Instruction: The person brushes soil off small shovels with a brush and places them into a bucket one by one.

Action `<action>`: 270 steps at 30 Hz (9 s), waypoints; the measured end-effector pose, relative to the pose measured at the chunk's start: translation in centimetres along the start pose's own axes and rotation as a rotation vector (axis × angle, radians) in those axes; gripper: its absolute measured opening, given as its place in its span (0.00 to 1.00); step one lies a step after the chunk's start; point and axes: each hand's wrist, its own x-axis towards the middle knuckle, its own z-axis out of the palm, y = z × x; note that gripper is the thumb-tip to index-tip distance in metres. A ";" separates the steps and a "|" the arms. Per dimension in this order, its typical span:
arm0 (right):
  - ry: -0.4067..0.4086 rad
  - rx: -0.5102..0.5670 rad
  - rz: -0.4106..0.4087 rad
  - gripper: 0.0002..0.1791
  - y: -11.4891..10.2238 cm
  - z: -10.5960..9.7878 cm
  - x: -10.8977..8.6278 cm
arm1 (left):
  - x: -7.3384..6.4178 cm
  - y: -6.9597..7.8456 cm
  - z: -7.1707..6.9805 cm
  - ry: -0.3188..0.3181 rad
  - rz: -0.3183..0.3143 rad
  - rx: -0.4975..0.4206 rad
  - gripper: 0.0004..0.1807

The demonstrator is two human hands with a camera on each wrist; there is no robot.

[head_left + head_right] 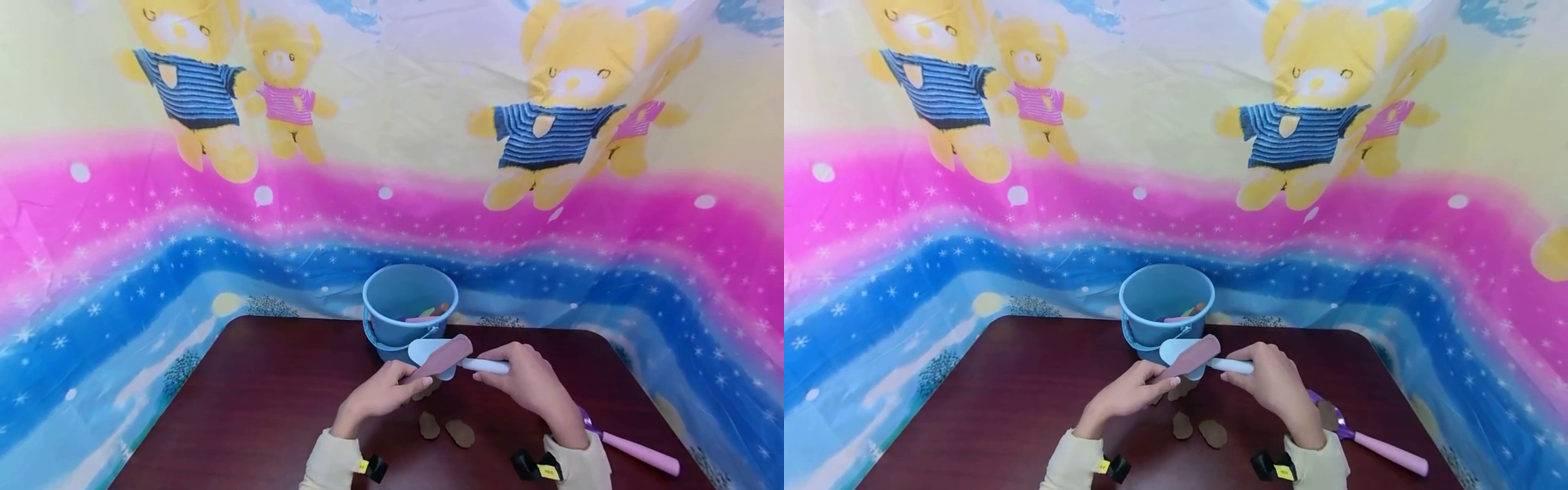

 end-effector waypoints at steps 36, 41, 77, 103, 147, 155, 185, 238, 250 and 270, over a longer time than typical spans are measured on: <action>0.037 -0.008 0.010 0.13 1.0 -2.1 -0.9 | -1.7 -2.0 -3.4 0.106 -0.105 0.058 0.22; 0.038 0.008 0.002 0.12 1.2 -1.9 -0.7 | -1.8 -1.7 -3.5 0.102 -0.085 0.007 0.22; -0.001 0.023 -0.042 0.09 0.4 -0.3 0.0 | 0.0 -1.6 -0.3 0.042 -0.041 0.097 0.23; 0.042 0.028 -0.033 0.09 1.3 -1.3 -0.3 | -1.7 -2.1 -3.1 0.126 -0.116 0.120 0.22; 0.048 -0.024 -0.064 0.09 0.6 -1.3 -0.3 | -0.1 -0.9 -0.3 0.094 -0.057 0.096 0.22; 0.062 -0.013 -0.052 0.10 1.0 -1.5 -0.6 | -0.6 -1.1 -1.1 0.100 -0.081 0.147 0.23; 0.105 0.096 -0.010 0.12 1.5 -2.7 -0.8 | -3.0 -1.9 -5.0 0.221 -0.075 -0.017 0.20; 0.044 0.036 -0.068 0.05 0.4 1.1 0.7 | -0.8 0.1 -1.2 0.022 0.113 -0.260 0.18; 0.062 0.036 -0.085 0.09 -0.1 1.1 0.7 | 0.0 0.3 0.5 -0.033 0.090 -0.254 0.20; 0.076 0.134 -0.173 0.09 0.5 -0.9 -0.2 | -1.3 -1.1 -2.6 0.087 0.018 -0.199 0.19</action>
